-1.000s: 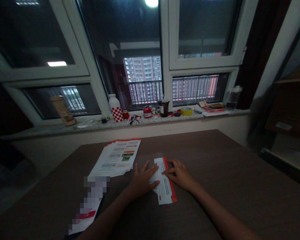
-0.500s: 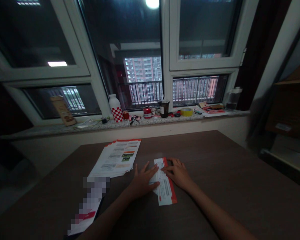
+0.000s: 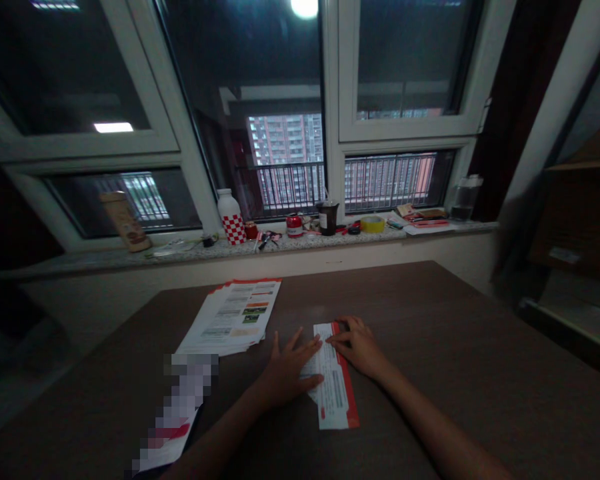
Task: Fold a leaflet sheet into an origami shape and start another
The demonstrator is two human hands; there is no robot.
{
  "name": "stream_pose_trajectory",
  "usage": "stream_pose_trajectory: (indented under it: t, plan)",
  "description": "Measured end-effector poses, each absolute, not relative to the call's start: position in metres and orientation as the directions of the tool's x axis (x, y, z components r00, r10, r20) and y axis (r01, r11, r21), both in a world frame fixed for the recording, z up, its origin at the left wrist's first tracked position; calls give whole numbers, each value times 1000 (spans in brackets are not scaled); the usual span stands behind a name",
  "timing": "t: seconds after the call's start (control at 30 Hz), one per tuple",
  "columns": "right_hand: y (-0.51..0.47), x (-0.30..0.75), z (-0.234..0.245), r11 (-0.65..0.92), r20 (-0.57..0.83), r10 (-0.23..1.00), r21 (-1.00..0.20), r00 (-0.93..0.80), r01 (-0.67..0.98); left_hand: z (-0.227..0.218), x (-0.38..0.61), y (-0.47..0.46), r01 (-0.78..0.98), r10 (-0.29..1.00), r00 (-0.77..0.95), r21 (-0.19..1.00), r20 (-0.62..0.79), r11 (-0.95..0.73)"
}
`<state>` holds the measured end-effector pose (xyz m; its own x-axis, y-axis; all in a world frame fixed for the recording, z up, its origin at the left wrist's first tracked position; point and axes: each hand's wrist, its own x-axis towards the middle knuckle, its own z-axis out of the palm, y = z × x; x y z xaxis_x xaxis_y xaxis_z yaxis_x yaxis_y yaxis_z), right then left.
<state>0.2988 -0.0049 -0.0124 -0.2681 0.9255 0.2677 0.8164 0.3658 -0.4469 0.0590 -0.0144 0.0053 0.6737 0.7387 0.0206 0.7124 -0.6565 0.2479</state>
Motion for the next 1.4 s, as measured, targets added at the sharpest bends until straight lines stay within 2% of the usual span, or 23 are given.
stream_pose_trajectory:
  t: [0.5, 1.13, 1.4]
  plan:
    - [4, 292, -9, 255, 263, 953, -434, -149, 864, 8, 60, -16, 708, 737, 676, 266, 14, -654]
    - [4, 284, -17, 210, 254, 958, -306, -133, 929, 2, 63, -14, 734, 764, 644, 253, 36, -631]
    - [2, 292, -18, 258, 263, 950, -369, -166, 893, -4, 65, -12, 787, 818, 569, 233, 84, -571]
